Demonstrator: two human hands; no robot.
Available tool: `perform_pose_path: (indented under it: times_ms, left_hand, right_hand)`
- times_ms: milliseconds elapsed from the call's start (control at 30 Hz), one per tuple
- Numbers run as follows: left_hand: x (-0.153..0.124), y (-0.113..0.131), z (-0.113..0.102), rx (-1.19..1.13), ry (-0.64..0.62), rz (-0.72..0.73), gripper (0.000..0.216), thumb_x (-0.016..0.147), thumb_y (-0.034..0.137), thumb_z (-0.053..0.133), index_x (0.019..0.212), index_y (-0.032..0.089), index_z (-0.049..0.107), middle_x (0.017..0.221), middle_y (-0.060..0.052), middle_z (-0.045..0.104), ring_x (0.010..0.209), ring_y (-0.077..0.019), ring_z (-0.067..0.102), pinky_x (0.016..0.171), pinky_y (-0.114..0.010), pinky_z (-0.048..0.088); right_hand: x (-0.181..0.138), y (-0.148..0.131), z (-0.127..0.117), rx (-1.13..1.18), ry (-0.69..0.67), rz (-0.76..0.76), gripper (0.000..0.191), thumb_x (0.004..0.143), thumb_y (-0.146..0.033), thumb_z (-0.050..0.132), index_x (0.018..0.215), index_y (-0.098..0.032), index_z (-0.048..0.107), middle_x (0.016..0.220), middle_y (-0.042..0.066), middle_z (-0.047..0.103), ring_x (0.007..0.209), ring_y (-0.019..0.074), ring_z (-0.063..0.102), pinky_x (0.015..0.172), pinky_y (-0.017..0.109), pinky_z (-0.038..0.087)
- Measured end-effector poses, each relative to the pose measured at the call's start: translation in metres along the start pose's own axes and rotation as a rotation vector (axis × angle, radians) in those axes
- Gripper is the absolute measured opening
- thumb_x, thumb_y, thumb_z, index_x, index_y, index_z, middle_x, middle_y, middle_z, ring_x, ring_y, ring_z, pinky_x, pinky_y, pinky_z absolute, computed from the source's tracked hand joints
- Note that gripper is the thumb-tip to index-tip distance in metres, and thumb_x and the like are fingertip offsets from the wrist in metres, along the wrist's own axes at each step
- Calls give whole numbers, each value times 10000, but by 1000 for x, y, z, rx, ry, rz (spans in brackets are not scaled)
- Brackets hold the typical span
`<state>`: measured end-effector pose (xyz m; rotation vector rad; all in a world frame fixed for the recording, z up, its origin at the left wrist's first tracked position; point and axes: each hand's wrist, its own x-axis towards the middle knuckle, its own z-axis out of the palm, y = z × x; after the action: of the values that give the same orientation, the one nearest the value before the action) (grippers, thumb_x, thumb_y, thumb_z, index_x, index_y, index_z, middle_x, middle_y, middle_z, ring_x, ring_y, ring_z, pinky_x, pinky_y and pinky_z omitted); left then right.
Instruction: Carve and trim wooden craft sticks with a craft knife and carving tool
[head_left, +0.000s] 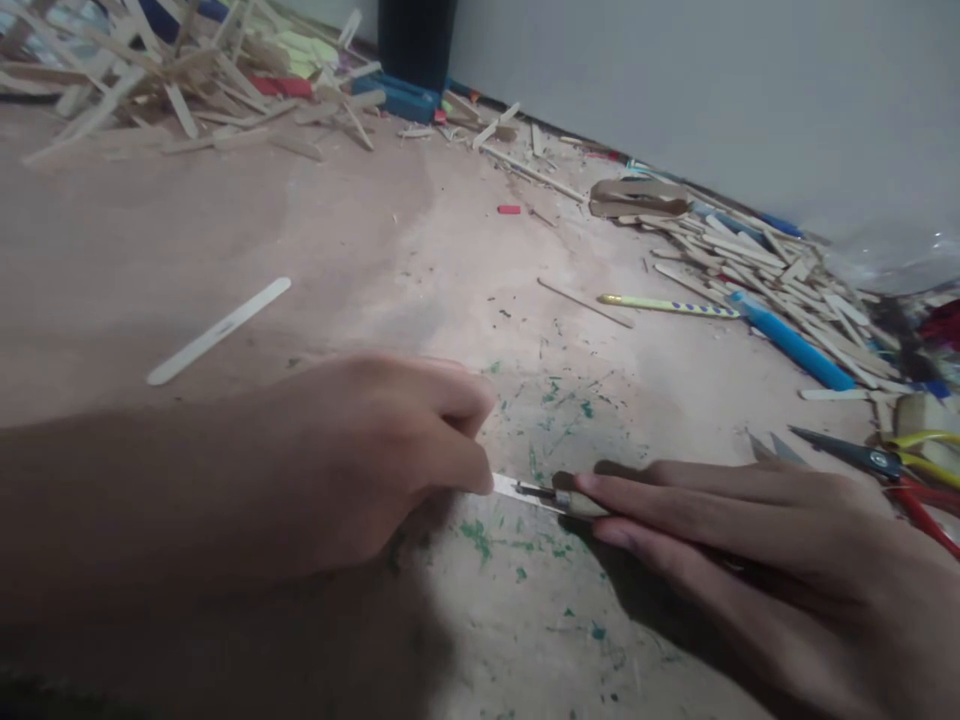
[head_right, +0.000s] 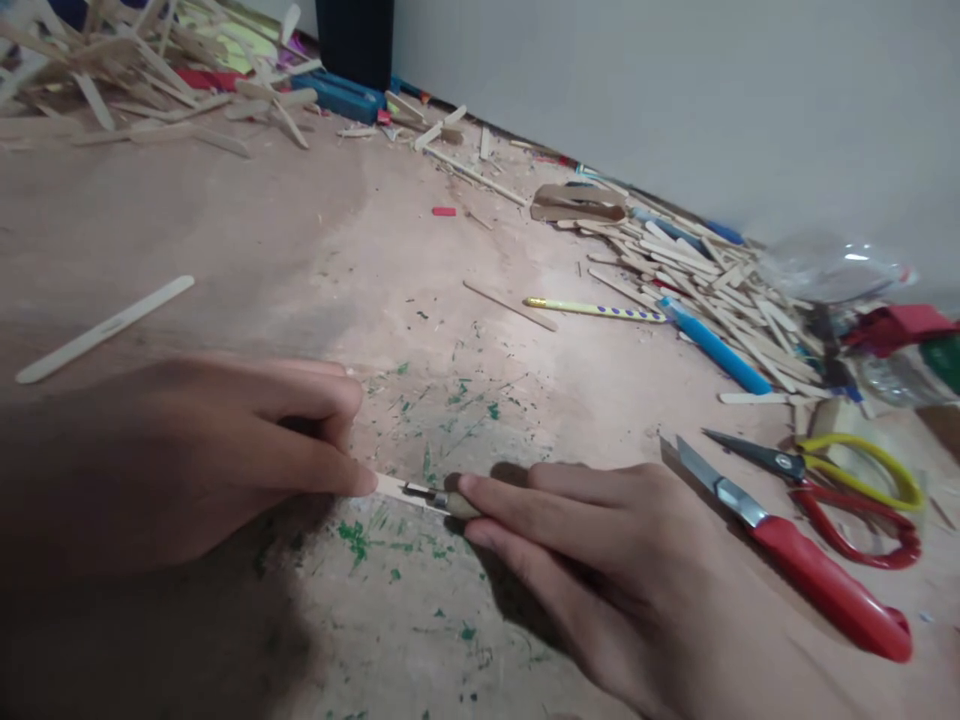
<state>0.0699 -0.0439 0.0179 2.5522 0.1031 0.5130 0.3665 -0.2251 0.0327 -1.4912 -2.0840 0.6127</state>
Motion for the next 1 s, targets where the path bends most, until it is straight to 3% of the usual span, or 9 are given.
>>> perform_pose_path:
  times_ms: [167,300,400,533,700,833,933,1000]
  left_hand:
    - [1,2,-8,58,-127,19,454,1084,-42,507,972,208,869,943,-12,771,753,-162,705,663,-343,539]
    - [0,4,-12,156,-101,79,450,1199,-12,494,988,198,832,984,-22,799,861,-197,756,742,-381,568]
    - [0,2,-12,172,-99,50,477,1270,36,474,1068,190,878,1072,-46,850,950,-217,812,821,-376,592]
    - [1,1,-12,152,-53,-6,542,1343,129,448,1064,202,907,1053,-29,845,929,-197,786,843,-345,572]
    - [1,3,-9,75,-101,-71,481,1264,57,527,1006,217,899,1019,5,822,932,-172,764,846,-306,559]
    - [-5,2,-2,4,-57,-45,434,1179,35,537,990,220,881,967,12,785,806,-148,686,719,-313,499]
    - [-10,3,2,-19,-25,-35,405,1144,48,542,995,244,864,978,20,776,780,-148,646,707,-335,484]
    - [-11,5,2,5,-33,-52,380,1149,42,569,1010,253,853,1006,26,793,820,-149,673,740,-340,507]
  right_hand:
    - [3,2,-2,41,45,51,310,1317,-360,737,1436,-429,1015,1261,48,1014,937,317,1016,638,322,790]
    - [5,6,-4,99,123,63,220,1292,-373,815,1285,-411,1032,1106,16,1013,761,260,967,520,281,720]
    - [5,5,-5,85,149,32,198,1279,-350,849,1351,-438,1011,1052,-28,1005,670,198,916,472,218,649]
    - [2,5,-1,111,103,37,346,1302,-270,797,1512,-503,942,1109,-60,1005,750,187,945,528,215,671]
    - [1,8,5,69,146,2,302,1320,-282,775,1519,-445,934,1209,1,1019,828,236,981,533,252,682]
    - [7,2,1,-45,101,-36,263,1367,-310,689,1438,-377,933,1238,28,1021,967,258,1018,559,206,709]
    - [10,-1,-4,-112,74,-77,323,1407,-331,591,1377,-314,912,1261,39,1021,962,226,1017,621,176,744]
    - [9,-1,-6,-138,44,-90,310,1422,-347,560,1441,-339,869,1287,-1,1021,968,183,1011,697,153,765]
